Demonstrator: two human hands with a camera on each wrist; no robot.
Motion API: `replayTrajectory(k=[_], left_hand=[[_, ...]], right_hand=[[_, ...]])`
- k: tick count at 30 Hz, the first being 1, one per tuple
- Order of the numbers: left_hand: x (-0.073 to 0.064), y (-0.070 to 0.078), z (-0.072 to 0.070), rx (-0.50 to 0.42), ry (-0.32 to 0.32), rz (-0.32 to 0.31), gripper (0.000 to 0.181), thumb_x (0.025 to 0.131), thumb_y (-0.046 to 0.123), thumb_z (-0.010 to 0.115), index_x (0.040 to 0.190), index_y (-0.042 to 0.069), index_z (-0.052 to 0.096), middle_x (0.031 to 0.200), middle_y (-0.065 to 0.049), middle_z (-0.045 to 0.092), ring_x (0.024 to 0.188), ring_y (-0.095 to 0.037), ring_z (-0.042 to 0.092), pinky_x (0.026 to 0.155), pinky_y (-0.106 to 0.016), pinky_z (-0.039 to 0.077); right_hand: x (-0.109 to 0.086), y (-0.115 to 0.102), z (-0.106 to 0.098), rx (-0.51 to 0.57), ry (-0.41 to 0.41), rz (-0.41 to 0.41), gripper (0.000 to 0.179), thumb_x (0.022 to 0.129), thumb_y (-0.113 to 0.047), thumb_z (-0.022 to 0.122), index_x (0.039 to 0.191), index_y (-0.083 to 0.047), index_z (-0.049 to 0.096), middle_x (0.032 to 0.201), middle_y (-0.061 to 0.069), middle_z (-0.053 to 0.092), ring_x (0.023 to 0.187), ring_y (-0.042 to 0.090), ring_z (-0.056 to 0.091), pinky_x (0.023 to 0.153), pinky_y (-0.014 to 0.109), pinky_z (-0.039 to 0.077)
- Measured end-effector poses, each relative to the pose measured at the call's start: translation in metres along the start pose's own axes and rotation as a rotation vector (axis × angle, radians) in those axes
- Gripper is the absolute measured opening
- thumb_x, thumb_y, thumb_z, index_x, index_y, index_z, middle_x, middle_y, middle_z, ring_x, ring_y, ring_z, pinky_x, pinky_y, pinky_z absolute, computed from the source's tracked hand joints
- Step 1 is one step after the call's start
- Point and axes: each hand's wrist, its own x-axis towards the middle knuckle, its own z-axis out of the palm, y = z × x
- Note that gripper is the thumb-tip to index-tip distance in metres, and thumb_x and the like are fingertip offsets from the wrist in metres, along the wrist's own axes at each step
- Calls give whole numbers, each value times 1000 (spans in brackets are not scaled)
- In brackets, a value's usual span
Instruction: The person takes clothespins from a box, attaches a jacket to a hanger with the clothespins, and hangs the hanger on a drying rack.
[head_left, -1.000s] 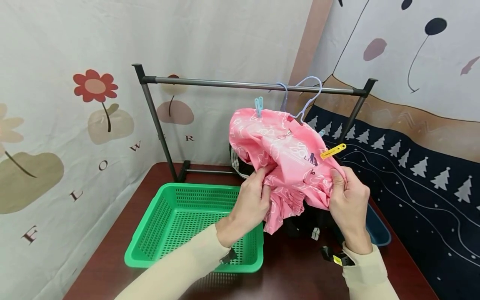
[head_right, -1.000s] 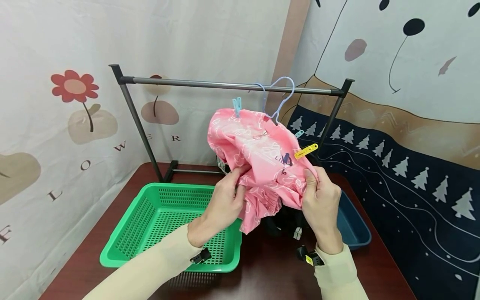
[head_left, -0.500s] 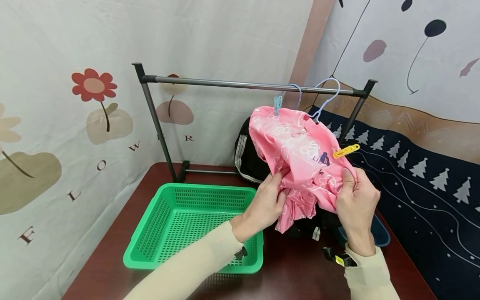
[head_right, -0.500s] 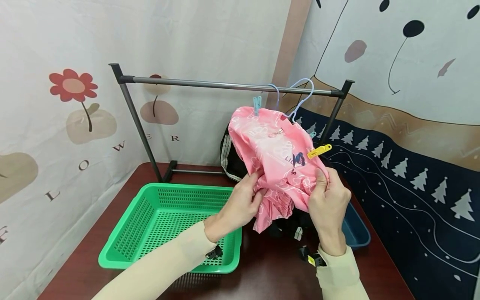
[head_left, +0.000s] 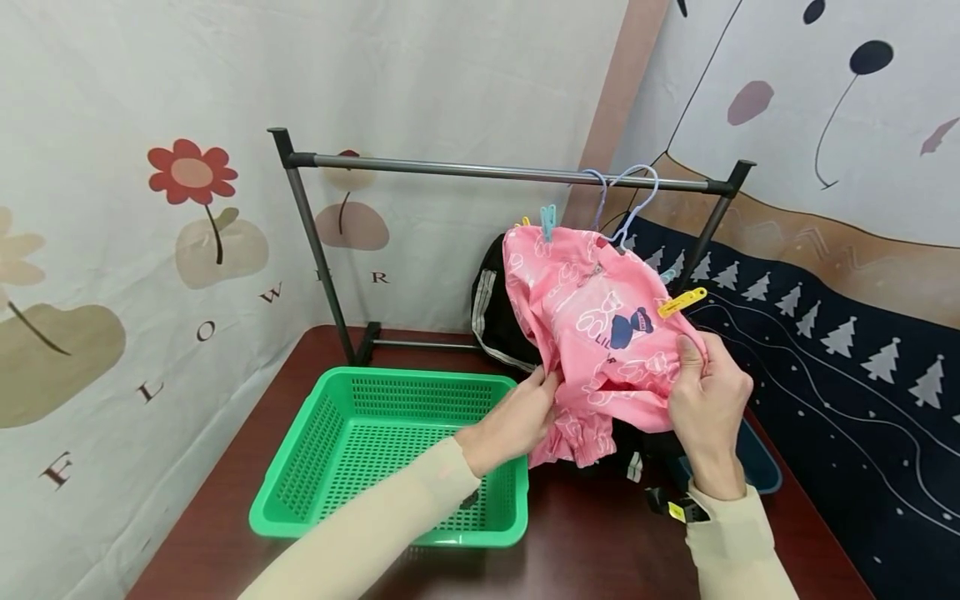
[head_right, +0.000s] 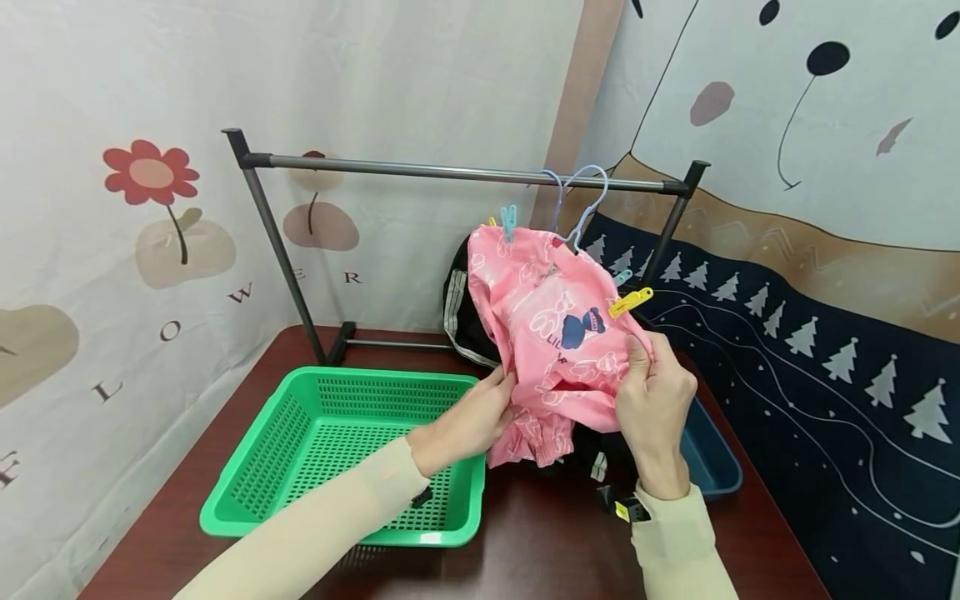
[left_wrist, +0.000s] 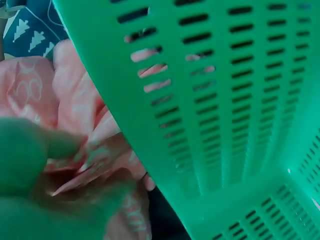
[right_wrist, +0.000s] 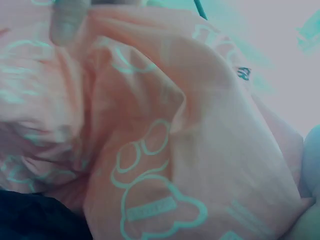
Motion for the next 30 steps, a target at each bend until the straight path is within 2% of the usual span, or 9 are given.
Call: replayTrajectory(k=[7,11,14,18,23,28,30], left_hand=[[-12,-8,-12,93,-157,-32,43,111,23,80,145,0,66,126,-17,74,113,-29,76,103,-42,68],[-25,-11,-25,118,-260,-75,61,112,39,81,158,5,62,140,-15,75,128,-32,75,115,-45,65],[-37,-13,-35,99,-308,-114,71,113,44,80,170,11,55,155,-16,70,141,-34,70,123,-49,61],[-51,-16,-47,83,-328,-119,72,114,44,78,175,15,52,162,-16,66,148,-34,67,126,-52,59],[-64,-19,-60,98,-345,-74,60,116,41,75,165,10,63,164,-15,67,151,-32,67,126,-51,59],[-76,-19,-72,95,-331,-64,51,115,37,77,158,11,70,159,-13,70,148,-32,69,124,-51,61],[-81,-19,-77,97,-314,-68,49,115,37,77,157,12,71,158,-12,71,148,-32,69,124,-51,61]], right_hand=[[-1,3,4,-11,-19,-49,29,117,-16,70,124,11,80,90,31,78,72,-15,52,62,5,38],[-3,3,7,-9,-35,-99,25,116,-11,72,123,11,79,92,31,80,74,-17,50,65,3,40],[-3,3,10,-8,-43,-136,22,115,-8,72,122,12,79,91,30,80,75,-18,49,67,2,41],[-3,2,13,-7,-39,-167,20,114,-7,72,121,12,79,88,29,79,76,-19,49,66,3,40],[-1,0,15,0,-26,-198,18,113,-5,74,120,11,80,83,27,77,73,-15,48,64,7,38],[2,-3,19,6,-25,-238,17,111,-2,75,122,9,80,80,25,75,68,-4,50,62,8,37],[4,-4,20,7,-24,-251,16,110,-1,75,121,9,80,81,25,76,65,6,55,62,8,37]])
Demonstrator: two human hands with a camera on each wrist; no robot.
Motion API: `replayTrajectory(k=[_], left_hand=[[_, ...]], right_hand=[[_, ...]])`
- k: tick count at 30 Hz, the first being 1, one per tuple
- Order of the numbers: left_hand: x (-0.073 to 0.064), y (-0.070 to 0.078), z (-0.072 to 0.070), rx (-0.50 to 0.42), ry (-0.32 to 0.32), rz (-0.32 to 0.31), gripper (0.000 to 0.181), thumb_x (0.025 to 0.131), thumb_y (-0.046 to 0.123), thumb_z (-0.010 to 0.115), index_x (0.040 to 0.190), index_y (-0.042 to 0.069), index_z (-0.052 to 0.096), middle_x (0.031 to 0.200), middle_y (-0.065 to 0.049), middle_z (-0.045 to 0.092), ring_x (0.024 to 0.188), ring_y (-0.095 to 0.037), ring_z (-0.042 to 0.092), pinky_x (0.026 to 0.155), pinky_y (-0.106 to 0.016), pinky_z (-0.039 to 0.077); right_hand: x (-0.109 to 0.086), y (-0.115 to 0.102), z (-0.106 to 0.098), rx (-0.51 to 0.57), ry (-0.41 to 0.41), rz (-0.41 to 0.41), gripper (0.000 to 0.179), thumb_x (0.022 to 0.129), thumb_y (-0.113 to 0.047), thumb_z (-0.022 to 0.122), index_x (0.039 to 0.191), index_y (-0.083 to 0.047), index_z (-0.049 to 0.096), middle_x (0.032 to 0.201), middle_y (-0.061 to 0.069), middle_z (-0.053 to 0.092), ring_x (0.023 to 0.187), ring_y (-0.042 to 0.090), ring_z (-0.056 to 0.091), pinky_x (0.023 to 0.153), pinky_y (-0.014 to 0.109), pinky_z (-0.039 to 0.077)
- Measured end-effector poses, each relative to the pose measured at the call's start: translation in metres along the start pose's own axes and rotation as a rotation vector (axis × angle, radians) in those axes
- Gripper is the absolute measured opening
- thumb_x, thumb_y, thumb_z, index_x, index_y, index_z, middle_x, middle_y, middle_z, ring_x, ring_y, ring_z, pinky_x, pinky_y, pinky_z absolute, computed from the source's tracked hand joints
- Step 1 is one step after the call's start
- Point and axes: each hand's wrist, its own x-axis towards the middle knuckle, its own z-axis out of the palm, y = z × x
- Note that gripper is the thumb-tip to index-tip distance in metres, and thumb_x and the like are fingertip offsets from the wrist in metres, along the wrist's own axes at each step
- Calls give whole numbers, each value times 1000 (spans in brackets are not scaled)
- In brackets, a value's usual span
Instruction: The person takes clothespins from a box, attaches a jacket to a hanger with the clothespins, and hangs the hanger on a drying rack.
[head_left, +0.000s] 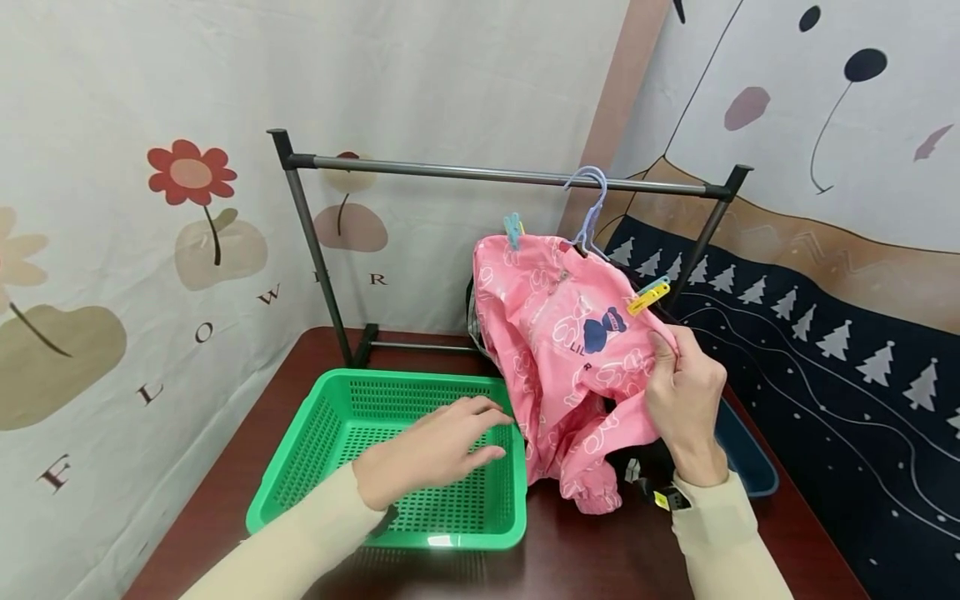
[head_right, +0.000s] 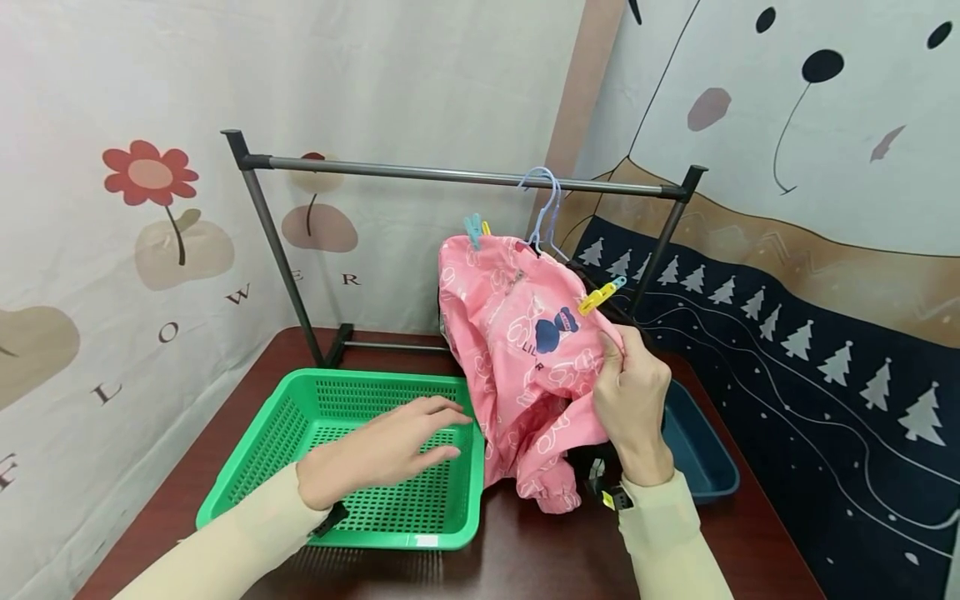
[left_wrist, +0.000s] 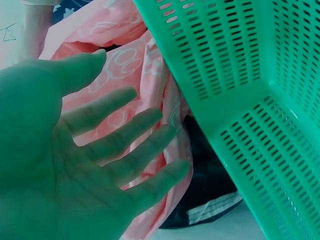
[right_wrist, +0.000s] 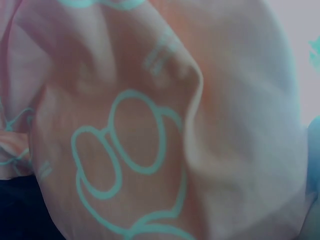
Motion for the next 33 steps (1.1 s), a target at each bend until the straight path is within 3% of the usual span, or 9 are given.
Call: replayTrajectory(k=[4,12,19,25,33], left_hand=[[-10,-2,-7,5,41,-2,46,115,35,78,156,13,73,157,-10,73,149,-31,69,124,-51,60],[-26,-12,-14,8,164,27,40,114,29,80,151,13,75,150,-7,77,141,-28,75,118,-49,64],[-34,-29,-22,50,297,-25,37,112,26,83,146,13,77,145,-8,78,129,-27,81,106,-48,70],[-40,-53,-39,41,457,-99,33,112,19,82,144,10,78,141,-10,78,114,-27,80,90,-47,70],[-46,-103,-64,-13,692,-228,29,115,10,71,143,10,78,138,-17,76,111,-36,77,89,-55,63]], right_hand=[[2,-1,2,1,-1,-9,15,110,-1,75,120,9,80,82,25,77,64,11,57,63,7,38],[3,-2,4,4,-3,-5,17,110,-2,76,122,8,81,77,22,73,63,7,53,61,7,37],[5,-3,4,2,-1,-12,18,109,-2,76,123,8,81,77,23,73,62,14,55,61,7,38],[6,-3,4,-8,-5,-17,17,110,-2,76,122,10,80,77,24,74,60,22,57,63,5,39],[7,-2,3,-1,-4,-13,17,110,-2,75,122,9,80,79,24,75,61,19,58,63,5,39]])
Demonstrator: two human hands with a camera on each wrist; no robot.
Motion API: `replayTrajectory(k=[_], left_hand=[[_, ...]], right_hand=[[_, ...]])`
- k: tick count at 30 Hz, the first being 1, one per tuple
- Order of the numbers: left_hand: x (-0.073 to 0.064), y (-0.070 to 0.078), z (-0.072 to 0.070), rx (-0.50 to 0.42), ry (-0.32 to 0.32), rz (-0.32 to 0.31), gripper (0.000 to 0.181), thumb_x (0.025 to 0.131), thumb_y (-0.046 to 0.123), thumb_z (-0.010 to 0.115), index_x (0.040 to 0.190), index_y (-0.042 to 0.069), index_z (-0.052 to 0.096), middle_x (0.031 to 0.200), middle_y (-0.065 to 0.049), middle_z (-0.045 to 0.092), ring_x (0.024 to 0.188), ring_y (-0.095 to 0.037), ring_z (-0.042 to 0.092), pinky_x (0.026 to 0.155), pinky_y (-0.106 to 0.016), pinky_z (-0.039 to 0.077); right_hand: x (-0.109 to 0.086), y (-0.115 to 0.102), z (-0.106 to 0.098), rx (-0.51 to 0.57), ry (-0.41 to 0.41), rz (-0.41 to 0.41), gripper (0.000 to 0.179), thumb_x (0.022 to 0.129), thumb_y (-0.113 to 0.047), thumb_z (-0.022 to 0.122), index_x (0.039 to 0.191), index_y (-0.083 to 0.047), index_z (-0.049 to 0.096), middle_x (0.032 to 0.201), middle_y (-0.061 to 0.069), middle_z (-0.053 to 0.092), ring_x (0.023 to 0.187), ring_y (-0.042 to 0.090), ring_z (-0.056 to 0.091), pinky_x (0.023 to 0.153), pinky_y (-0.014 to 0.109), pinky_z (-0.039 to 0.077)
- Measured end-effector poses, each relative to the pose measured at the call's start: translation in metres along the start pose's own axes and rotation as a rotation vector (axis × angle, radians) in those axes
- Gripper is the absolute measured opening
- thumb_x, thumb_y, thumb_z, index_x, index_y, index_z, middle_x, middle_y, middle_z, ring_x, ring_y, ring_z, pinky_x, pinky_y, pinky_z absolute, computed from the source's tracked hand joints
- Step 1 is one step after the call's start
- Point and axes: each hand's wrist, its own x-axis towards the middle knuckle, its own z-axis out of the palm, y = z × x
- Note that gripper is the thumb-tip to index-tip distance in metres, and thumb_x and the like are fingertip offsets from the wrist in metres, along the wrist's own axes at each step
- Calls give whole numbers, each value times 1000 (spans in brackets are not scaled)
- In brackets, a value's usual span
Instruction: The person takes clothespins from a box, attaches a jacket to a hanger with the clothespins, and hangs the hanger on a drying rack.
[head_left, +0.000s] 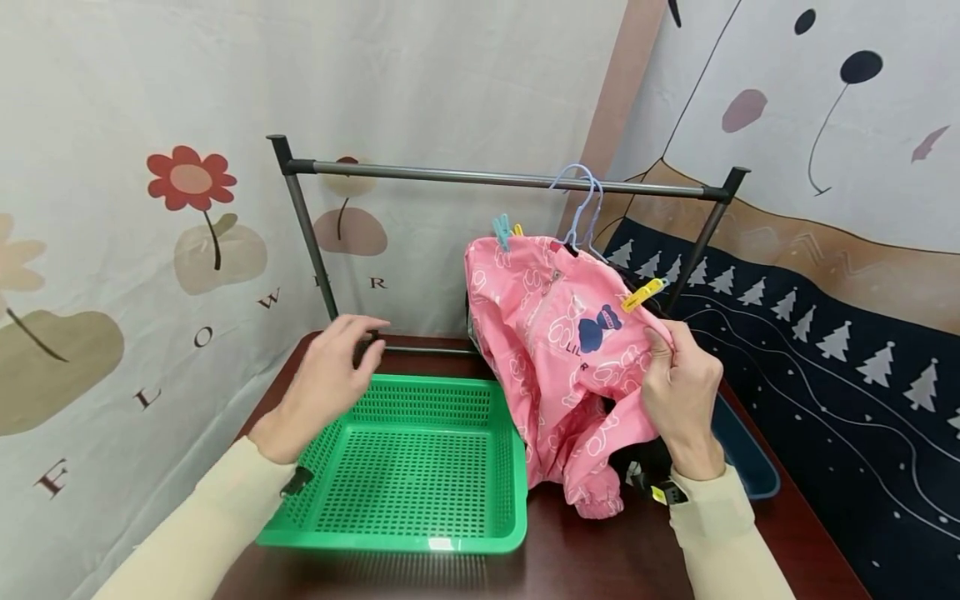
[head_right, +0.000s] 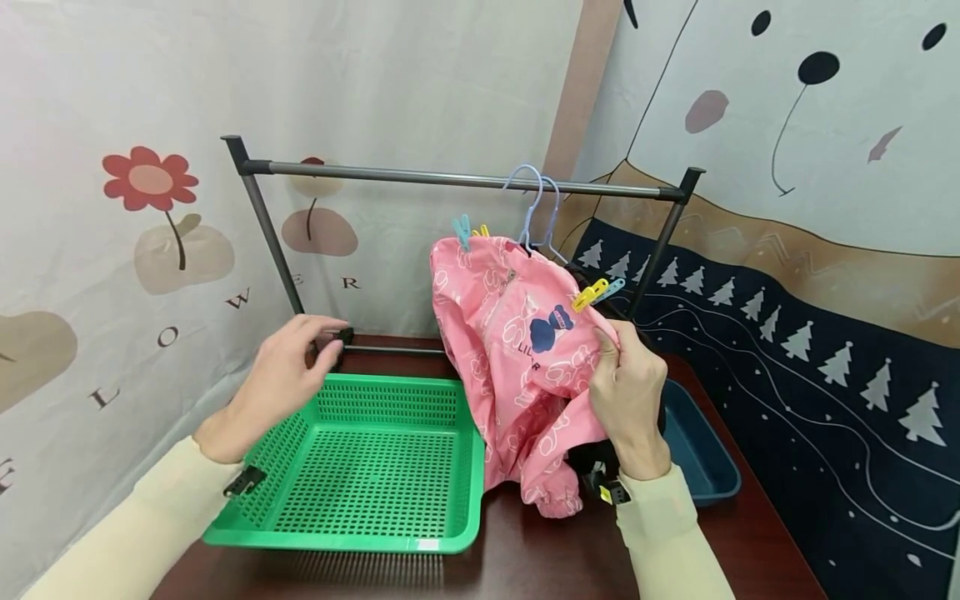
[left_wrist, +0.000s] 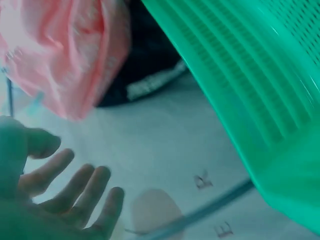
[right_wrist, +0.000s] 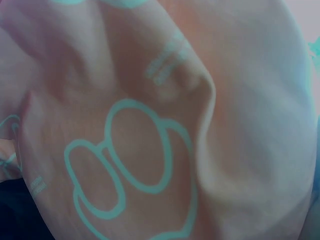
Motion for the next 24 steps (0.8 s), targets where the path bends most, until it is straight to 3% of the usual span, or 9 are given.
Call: replayTrajectory(k=[4,6,11,17,24], left_hand=[[9,-25,-3,3,116,-18,29,114,5,71,142,6,78,131,-21,74,102,-37,74,80,-50,54],[14,-35,-4,3,159,-33,30,114,4,70,143,3,76,132,-26,72,107,-41,74,80,-51,54],[25,-57,-8,-12,224,-94,38,114,4,68,151,-5,67,142,-34,67,117,-51,71,92,-65,58],[37,-73,-11,-46,263,-165,53,114,5,67,162,-9,50,151,-36,60,126,-55,67,106,-72,54],[58,-82,-15,-91,252,-234,67,117,13,64,176,-2,34,161,-36,54,137,-55,66,112,-72,57]], right_hand=[[0,0,0,1,6,2,15,110,-2,76,121,9,80,78,23,74,63,10,55,63,6,38],[0,0,0,4,10,3,15,110,-2,76,120,8,80,77,23,74,64,7,54,63,6,38],[1,1,1,11,10,4,15,110,-2,77,119,9,80,76,23,73,64,9,55,63,6,39],[0,1,2,7,-3,0,16,110,-2,76,120,9,80,78,23,74,62,18,59,64,4,41],[0,1,0,2,0,5,15,110,-2,76,120,9,80,77,22,74,62,11,57,62,6,40]])
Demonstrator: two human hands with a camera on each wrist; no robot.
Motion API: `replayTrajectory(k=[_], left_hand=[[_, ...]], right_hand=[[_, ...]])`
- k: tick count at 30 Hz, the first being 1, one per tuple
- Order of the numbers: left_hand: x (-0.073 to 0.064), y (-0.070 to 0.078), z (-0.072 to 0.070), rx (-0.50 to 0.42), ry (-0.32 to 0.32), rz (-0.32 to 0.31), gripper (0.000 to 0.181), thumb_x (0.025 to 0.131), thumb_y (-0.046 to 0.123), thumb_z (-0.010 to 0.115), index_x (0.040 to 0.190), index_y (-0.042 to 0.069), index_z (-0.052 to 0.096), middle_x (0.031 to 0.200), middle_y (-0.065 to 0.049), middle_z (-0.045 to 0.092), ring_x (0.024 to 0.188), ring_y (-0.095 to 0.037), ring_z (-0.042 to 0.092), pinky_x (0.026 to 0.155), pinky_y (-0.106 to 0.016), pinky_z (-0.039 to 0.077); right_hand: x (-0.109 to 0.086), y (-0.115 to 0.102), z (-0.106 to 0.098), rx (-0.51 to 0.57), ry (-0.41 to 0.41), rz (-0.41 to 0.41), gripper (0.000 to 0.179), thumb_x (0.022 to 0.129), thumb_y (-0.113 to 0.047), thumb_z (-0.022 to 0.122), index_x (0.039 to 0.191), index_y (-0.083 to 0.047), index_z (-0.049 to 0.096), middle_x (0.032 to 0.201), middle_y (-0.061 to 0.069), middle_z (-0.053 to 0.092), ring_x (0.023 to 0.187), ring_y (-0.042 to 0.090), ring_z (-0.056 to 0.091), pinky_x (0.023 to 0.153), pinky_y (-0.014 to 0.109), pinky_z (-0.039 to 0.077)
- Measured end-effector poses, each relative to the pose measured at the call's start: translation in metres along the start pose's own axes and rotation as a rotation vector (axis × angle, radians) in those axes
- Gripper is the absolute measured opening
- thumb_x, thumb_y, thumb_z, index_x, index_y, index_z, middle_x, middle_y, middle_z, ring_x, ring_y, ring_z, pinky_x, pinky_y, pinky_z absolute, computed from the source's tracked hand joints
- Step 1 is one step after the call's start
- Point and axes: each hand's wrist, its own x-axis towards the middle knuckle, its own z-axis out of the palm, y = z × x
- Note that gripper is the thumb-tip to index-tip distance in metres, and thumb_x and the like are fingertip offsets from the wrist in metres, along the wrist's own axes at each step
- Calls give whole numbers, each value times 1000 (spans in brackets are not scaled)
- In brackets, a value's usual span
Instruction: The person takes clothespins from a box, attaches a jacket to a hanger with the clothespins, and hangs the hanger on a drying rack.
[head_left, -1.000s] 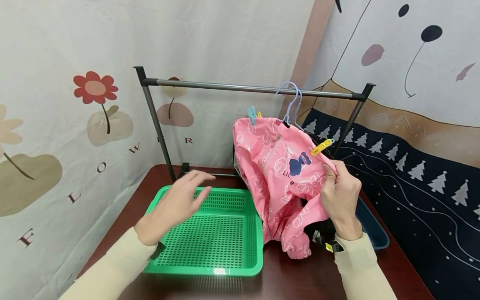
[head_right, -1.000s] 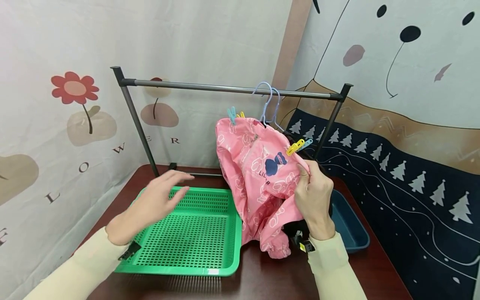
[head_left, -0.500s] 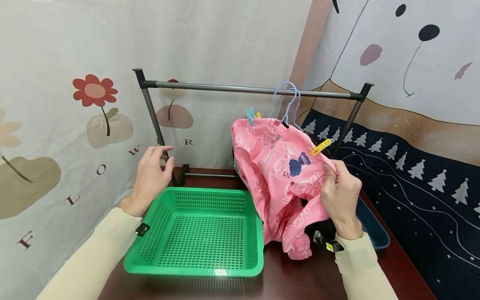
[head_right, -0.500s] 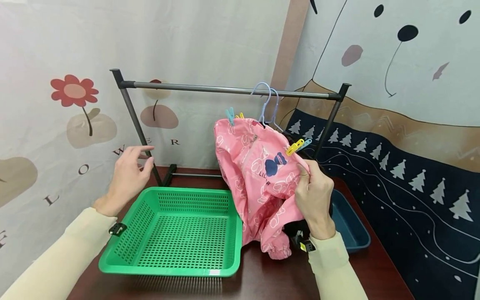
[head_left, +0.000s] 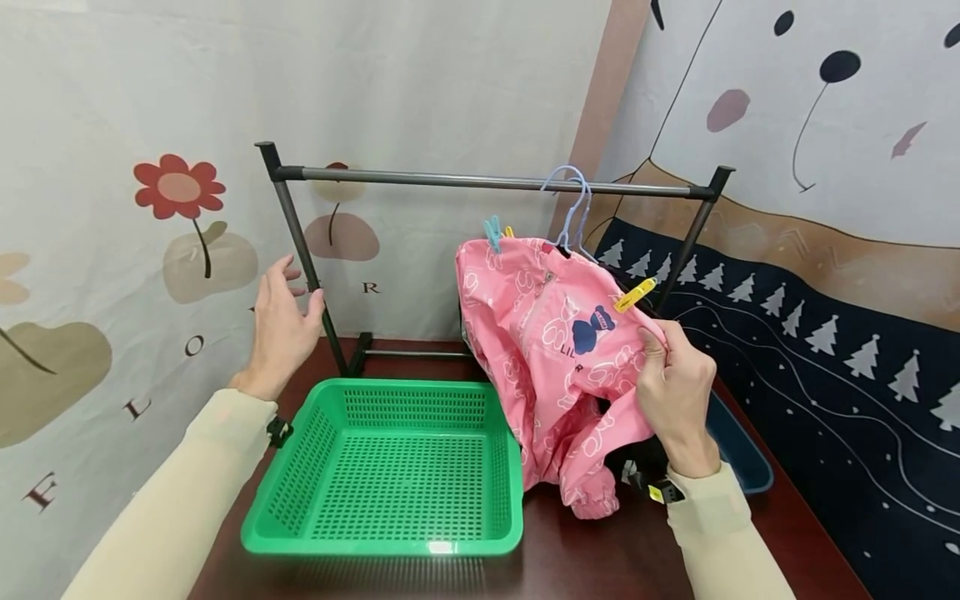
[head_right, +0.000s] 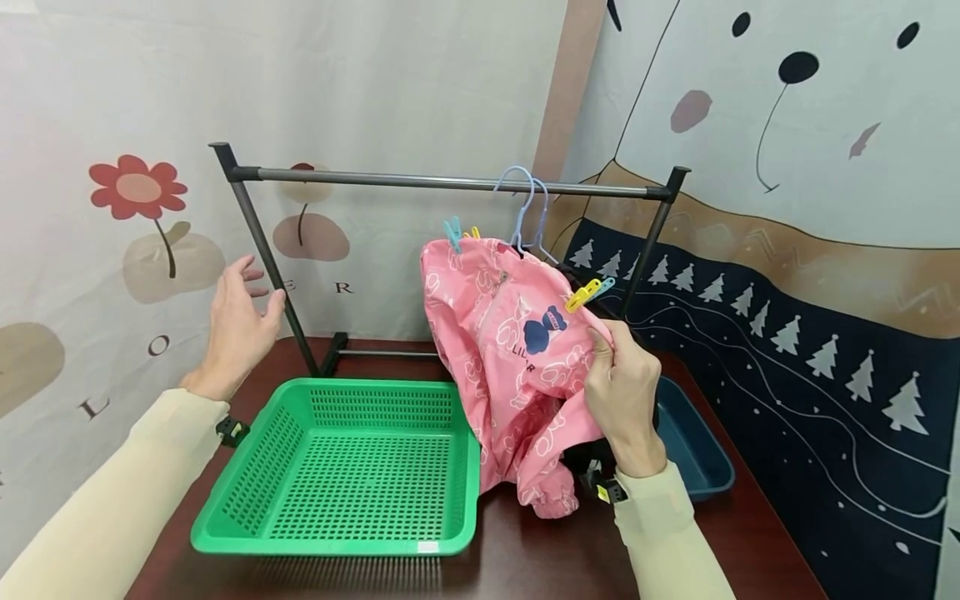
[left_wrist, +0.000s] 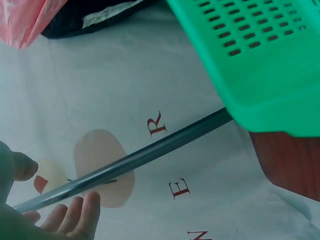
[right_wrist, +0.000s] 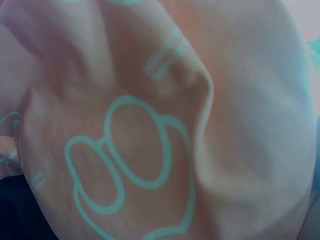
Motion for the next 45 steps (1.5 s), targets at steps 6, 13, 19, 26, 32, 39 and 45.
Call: replayTrajectory(k=[6,13,19,26,32,39,45], left_hand=[[16,-3,0,-4,-8,-11,65,119,13,63,175,-4,36,154,-39,59,136,-58,69,117,-75,53],[27,-7,-1,12,0,-45,61,118,10,63,173,-5,39,151,-38,63,136,-57,70,115,-73,56],[34,-12,-1,24,21,-62,63,117,9,64,174,0,40,150,-36,67,131,-55,74,107,-72,62],[36,-11,1,46,31,-40,59,118,9,66,173,4,46,144,-35,74,118,-55,80,94,-70,65],[36,-10,5,48,41,-32,53,119,10,65,169,5,50,140,-35,76,113,-55,81,90,-68,64],[37,-10,6,64,34,-36,47,120,13,64,165,3,54,142,-35,75,115,-56,79,92,-71,64],[38,-8,6,68,38,-20,39,119,10,66,155,-2,60,140,-35,76,120,-57,81,97,-73,66]], right_hand=[[-1,0,1,12,4,0,14,109,-2,77,118,8,81,79,22,76,64,8,55,62,7,41],[0,0,3,18,12,-6,13,108,-1,78,117,7,81,80,22,77,64,9,55,61,9,40],[0,0,3,17,0,-4,14,109,-2,77,118,8,81,81,22,77,63,11,56,61,8,41],[0,0,1,8,1,-5,14,110,-2,76,119,8,81,83,24,78,62,17,60,61,7,42],[-1,0,0,8,-5,7,15,111,-2,76,120,9,80,83,24,79,64,12,59,63,5,42],[-1,1,1,14,5,1,14,110,-1,76,119,9,81,82,24,78,63,13,59,63,6,42],[0,1,0,19,-2,3,15,110,-1,76,120,9,81,82,23,78,63,15,61,64,5,42]])
